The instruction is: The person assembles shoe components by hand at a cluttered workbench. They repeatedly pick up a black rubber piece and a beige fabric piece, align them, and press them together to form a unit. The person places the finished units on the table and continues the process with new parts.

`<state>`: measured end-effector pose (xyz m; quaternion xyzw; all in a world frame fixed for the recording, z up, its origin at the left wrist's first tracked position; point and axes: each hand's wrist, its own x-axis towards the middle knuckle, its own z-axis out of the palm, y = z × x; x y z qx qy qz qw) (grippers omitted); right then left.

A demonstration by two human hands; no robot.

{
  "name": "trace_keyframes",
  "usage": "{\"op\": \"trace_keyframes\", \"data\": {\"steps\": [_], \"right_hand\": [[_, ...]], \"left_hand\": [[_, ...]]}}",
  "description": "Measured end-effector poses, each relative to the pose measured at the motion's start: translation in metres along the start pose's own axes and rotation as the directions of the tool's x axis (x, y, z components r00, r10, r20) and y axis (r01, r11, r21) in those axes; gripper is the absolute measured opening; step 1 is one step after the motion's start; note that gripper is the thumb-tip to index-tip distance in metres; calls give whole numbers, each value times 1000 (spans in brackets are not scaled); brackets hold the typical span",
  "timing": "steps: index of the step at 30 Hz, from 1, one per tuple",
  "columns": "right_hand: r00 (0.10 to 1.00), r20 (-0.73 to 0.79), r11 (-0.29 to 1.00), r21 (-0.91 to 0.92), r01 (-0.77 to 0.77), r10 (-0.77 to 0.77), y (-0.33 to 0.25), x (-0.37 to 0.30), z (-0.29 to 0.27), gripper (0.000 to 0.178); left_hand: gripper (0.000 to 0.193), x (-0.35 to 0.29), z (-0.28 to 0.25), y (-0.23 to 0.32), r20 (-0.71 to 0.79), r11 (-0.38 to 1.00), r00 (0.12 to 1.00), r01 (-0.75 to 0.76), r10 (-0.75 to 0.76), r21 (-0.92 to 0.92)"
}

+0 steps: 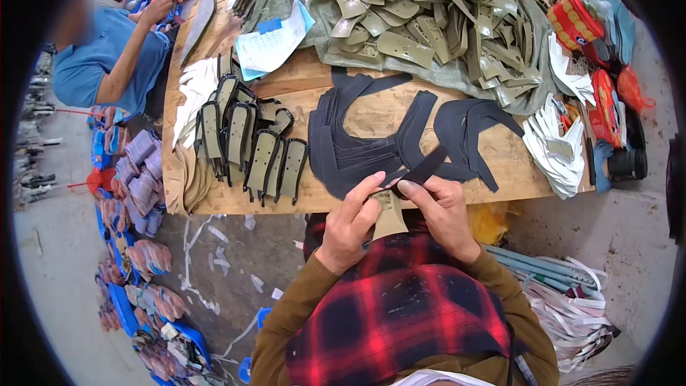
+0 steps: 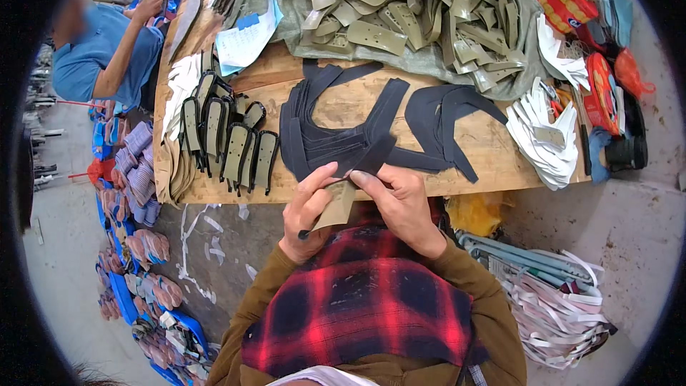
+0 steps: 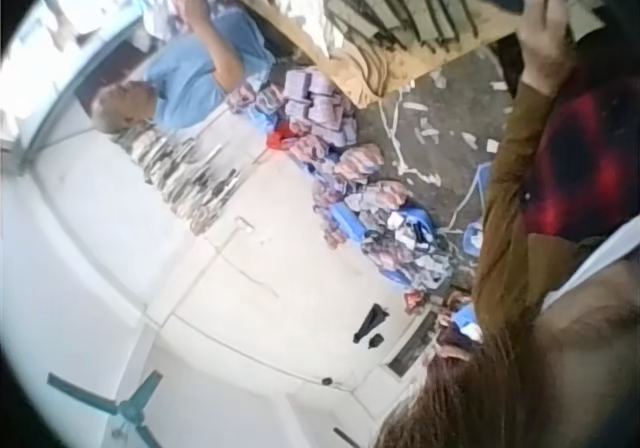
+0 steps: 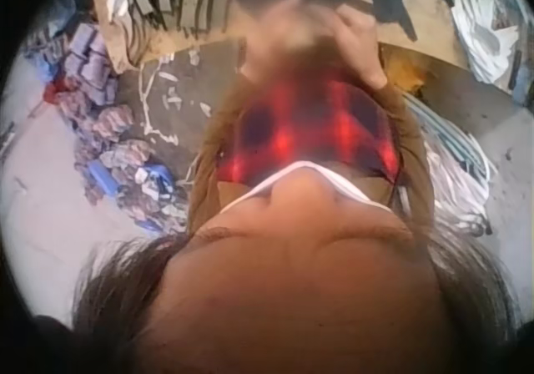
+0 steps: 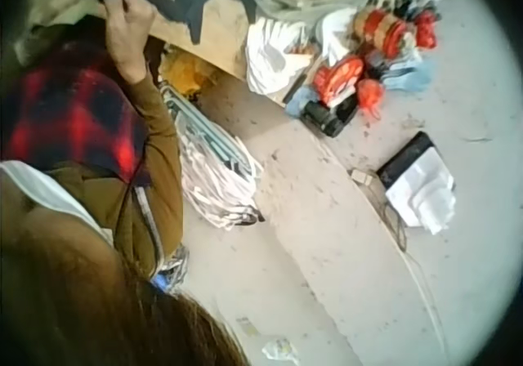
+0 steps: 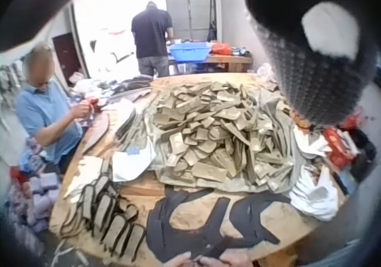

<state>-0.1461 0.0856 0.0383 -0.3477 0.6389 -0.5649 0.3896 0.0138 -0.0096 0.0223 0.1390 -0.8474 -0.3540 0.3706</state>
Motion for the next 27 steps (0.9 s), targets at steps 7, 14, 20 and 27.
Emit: {"op": "trace_keyframes", "data": {"steps": [7, 14, 20, 27], "right_hand": [[994, -105, 995, -94, -20, 10, -11, -5, 15, 16], [995, -87, 999, -29, 44, -46, -7, -4, 13, 18], [996, -73, 995, 87, -51, 57, -20, -7, 10, 20], [983, -36, 953, 254, -164, 179, -19, -13, 2, 22]], "left_hand": [[21, -3, 15, -8, -31, 999, 999, 43, -42, 22], [21, -5, 19, -11, -29, 997, 997, 76, -75, 8], [32, -6, 20, -17, 18, 990, 999, 28, -31, 135], [23, -4, 21, -22, 68, 972, 997, -45, 30, 232]]}}
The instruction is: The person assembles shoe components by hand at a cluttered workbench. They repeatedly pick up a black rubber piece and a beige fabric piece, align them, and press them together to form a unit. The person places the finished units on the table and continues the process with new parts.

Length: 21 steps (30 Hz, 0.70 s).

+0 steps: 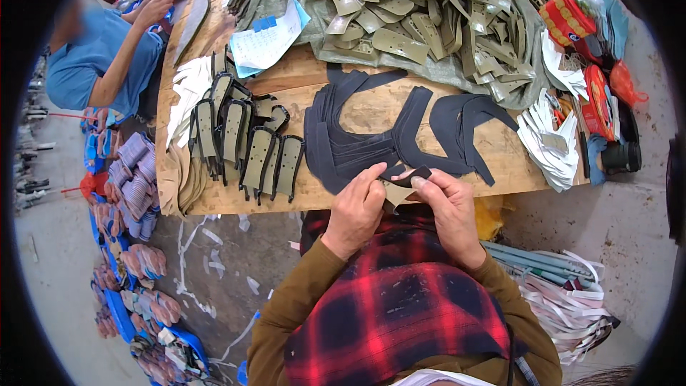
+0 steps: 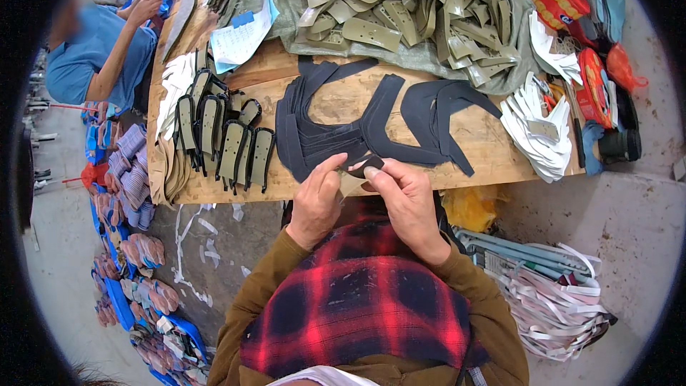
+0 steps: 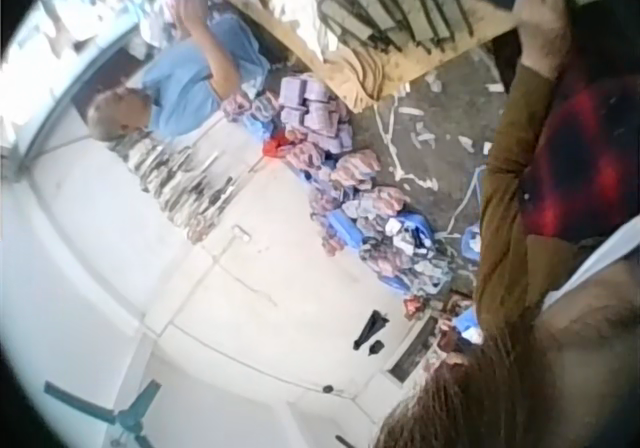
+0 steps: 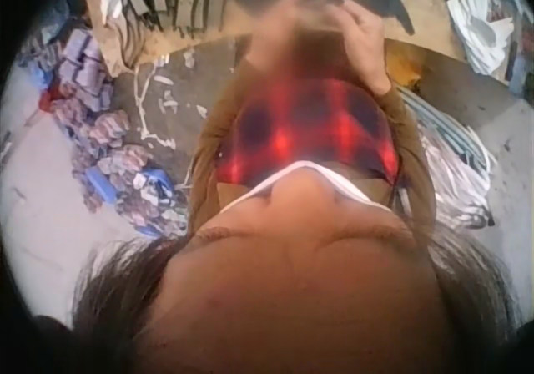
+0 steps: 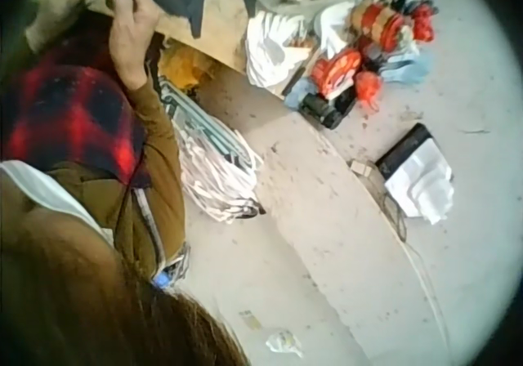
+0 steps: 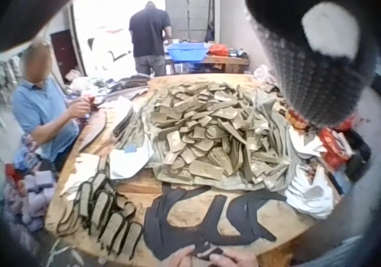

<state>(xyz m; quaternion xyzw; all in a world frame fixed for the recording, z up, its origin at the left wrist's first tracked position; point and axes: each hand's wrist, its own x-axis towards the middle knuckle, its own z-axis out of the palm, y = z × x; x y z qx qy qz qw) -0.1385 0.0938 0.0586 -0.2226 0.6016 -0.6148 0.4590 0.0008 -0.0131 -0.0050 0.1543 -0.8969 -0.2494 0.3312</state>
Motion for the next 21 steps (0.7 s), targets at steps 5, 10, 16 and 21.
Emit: {"op": "trace_keyframes", "data": {"steps": [5, 10, 16, 21], "right_hand": [[1000, -7, 997, 78, -7, 8, -9, -6, -4, 32], [980, -57, 981, 35, 193, -191, -36, -6, -20, 34], [954, 285, 994, 88, 72, -94, 19, 33, -24, 21], [953, 302, 993, 109, -35, 1, 19, 35, -26, 12]], "left_hand": [[26, 4, -3, 0, 76, 999, 997, 18, -21, 37], [16, 16, -13, 10, 98, 951, 961, 270, -257, -150], [29, 27, -28, 32, 353, 592, 793, 607, -497, -530], [27, 23, -29, 39, 483, 518, 724, 690, -493, -506]]}}
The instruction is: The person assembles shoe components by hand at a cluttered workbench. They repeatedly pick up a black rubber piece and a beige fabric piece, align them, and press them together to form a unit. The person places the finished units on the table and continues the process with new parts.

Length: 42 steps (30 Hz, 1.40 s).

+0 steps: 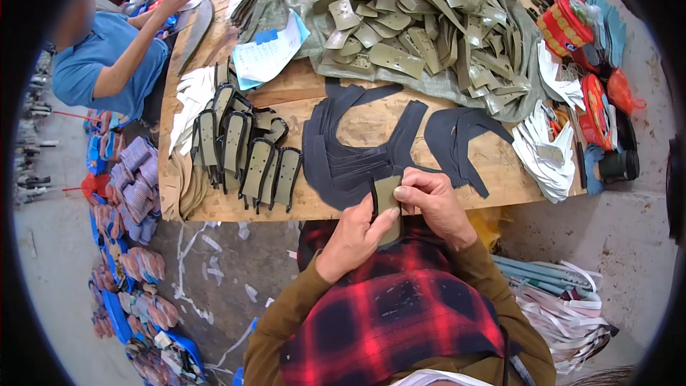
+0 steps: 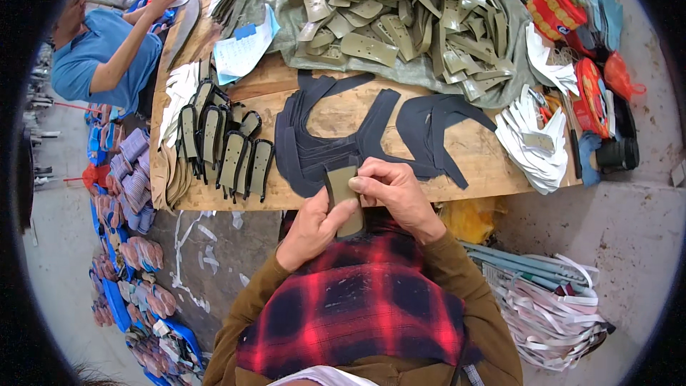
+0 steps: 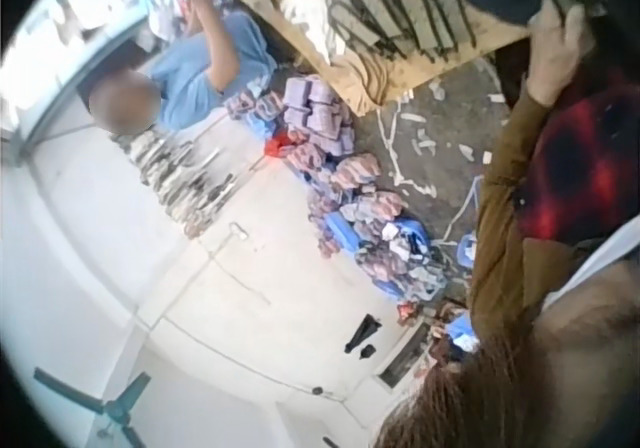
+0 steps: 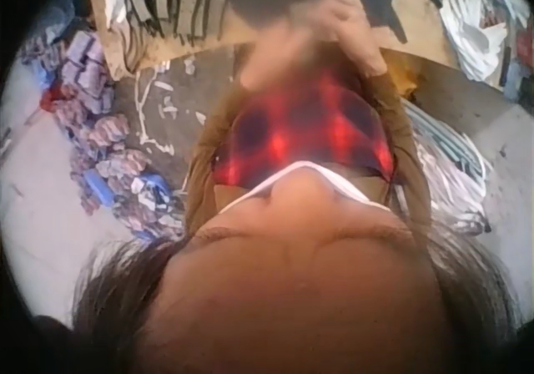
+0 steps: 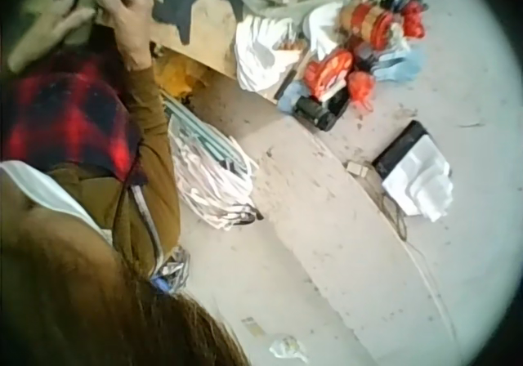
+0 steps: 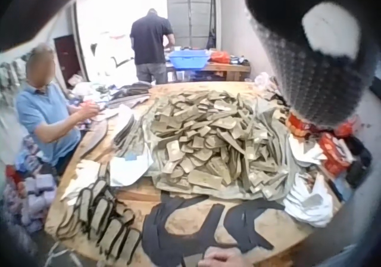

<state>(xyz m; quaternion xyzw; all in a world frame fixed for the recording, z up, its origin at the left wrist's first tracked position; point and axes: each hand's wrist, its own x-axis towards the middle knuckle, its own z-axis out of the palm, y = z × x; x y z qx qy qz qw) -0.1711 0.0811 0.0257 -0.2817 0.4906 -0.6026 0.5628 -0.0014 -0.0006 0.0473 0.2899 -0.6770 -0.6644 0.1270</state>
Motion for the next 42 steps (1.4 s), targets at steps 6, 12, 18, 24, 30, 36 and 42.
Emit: {"op": "trace_keyframes", "data": {"steps": [6, 12, 18, 24, 30, 36, 42], "right_hand": [[979, -58, 926, 342, -162, 193, 8, 3, 4, 23], [959, -258, 981, 180, -70, 116, 5, 2, 13, 26], [827, -338, 823, -517, 235, -448, 12, 3, 19, 26], [919, -344, 969, -214, 124, -194, 20, 3, 28, 28], [885, -40, 674, -665, 323, -463, 36, -1, 34, 31], [998, 41, 978, -206, -41, 50, 4, 0, 7, 27], [934, 271, 824, -565, -44, 235, -33, -9, -30, 35]], "left_hand": [[25, 3, -7, 0, 226, 996, 973, 68, -52, -65], [25, 4, -5, -9, 250, 973, 957, 184, -144, -143], [27, 5, 6, -12, 136, 961, 983, 154, -125, -228], [32, 33, 4, -11, -192, 965, 952, -209, 239, 160], [39, 43, 4, -22, -459, 933, 888, -144, -26, -331], [32, 38, 9, -22, -442, 894, 897, -199, 0, -403], [85, 28, -45, 7, 121, 912, 960, -277, 252, 302]]}}
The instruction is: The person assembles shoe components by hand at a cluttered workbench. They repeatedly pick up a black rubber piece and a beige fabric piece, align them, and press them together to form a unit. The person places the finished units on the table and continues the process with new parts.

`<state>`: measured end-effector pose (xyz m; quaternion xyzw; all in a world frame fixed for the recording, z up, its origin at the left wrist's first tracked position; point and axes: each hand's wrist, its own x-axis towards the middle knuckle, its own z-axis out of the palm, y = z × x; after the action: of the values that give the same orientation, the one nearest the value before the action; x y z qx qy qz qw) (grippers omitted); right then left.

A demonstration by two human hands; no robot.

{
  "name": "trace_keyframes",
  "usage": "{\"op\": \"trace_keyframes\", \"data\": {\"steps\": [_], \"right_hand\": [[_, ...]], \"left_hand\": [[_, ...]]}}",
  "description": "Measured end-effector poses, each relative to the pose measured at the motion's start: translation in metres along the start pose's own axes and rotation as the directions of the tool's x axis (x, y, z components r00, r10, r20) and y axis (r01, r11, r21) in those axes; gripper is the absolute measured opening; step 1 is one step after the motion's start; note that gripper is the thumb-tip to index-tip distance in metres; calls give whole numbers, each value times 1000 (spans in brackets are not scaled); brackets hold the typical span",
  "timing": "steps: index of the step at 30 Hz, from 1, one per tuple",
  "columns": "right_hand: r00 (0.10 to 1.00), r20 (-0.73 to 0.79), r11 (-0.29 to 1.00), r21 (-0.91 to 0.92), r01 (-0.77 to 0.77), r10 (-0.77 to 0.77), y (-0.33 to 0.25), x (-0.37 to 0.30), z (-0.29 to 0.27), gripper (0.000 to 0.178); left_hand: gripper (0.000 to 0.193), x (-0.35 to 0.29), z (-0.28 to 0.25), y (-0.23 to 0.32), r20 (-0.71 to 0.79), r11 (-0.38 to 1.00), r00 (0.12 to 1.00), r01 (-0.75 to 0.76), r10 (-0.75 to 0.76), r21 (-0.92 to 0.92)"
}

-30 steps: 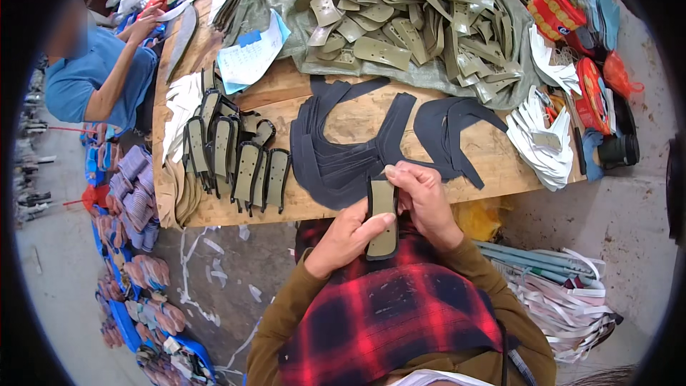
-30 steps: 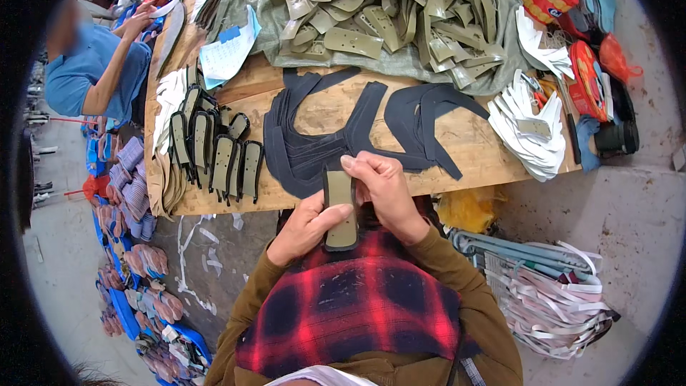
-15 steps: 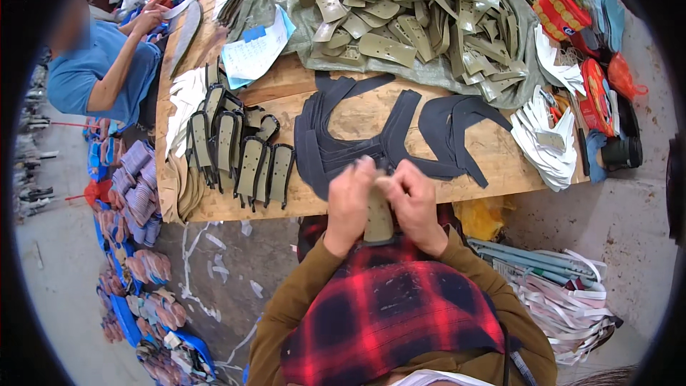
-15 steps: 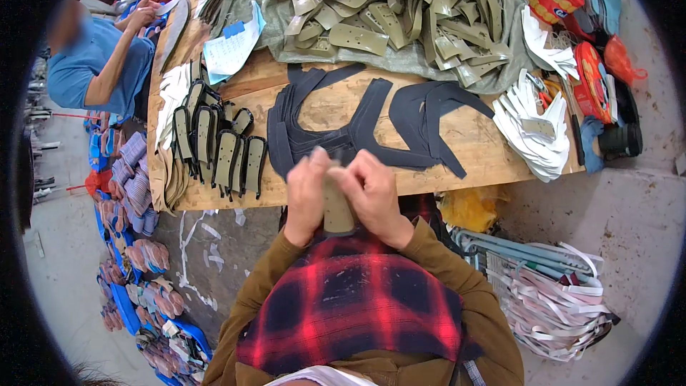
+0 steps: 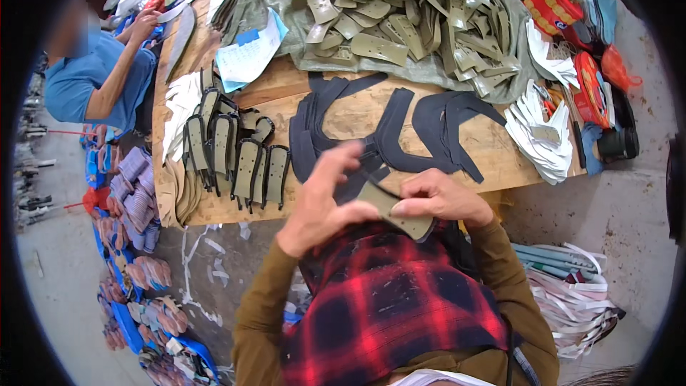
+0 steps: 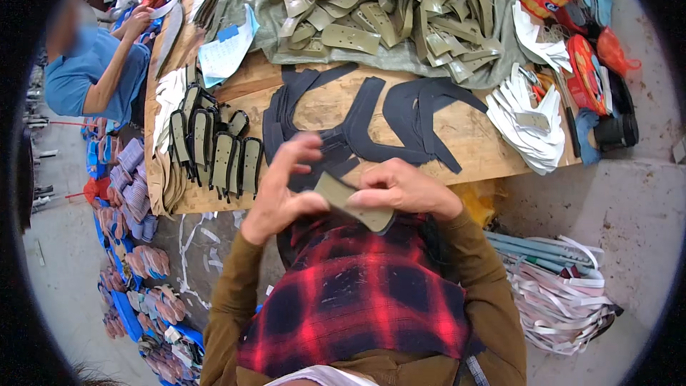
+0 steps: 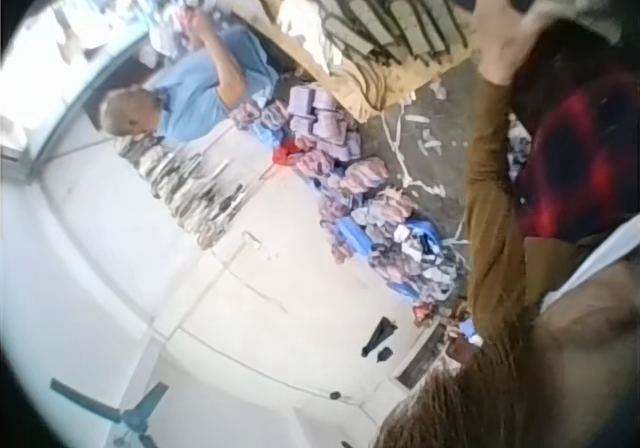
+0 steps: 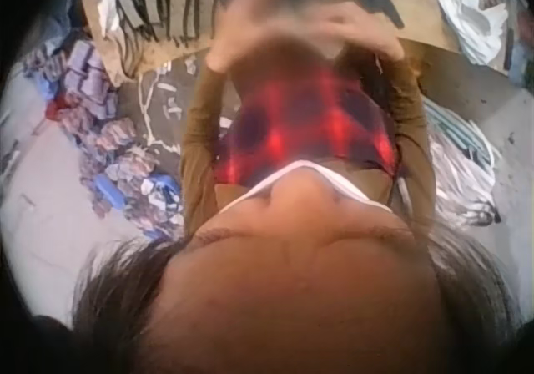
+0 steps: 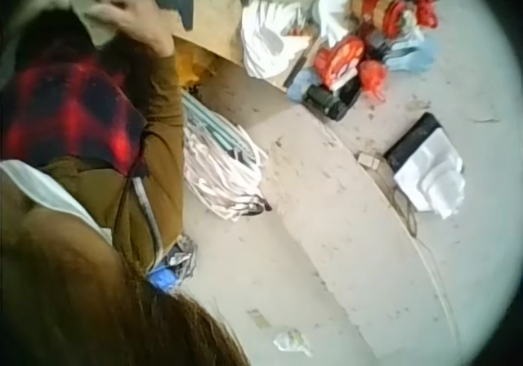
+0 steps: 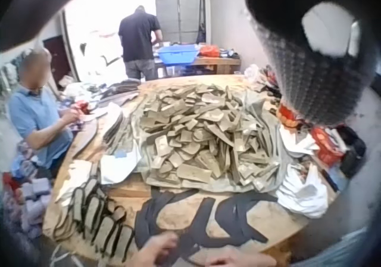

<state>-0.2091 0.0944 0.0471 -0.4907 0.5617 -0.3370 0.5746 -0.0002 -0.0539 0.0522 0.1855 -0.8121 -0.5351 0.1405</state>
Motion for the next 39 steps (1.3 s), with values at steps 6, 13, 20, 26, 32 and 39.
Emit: {"op": "trace_keyframes", "data": {"steps": [6, 13, 20, 26, 32, 39], "right_hand": [[962, 269, 947, 319, -35, -55, -4, -2, 8, 24], [970, 244, 809, 567, -158, 18, -7, -3, 24, 25], [998, -25, 846, 530, 64, -60, -4, 7, 28, 16], [998, -60, 671, 741, 38, 10, -13, 7, 23, 19], [985, -162, 662, 732, 161, -61, -3, 13, 16, 25], [995, -98, 881, 468, 65, -22, 3, 26, 9, 21]], "left_hand": [[26, -6, -4, 19, 483, 947, 862, 268, -153, -178], [13, -17, 22, -9, 254, 911, 967, 105, 0, -399], [13, -23, 18, 1, 113, 881, 975, 222, -192, -418], [13, -25, 29, 7, 28, 792, 932, 323, -362, -519], [15, -23, 47, 2, -120, 682, 895, 235, -430, -693], [12, -28, 53, 14, 92, 856, 966, 256, -240, -450]]}}
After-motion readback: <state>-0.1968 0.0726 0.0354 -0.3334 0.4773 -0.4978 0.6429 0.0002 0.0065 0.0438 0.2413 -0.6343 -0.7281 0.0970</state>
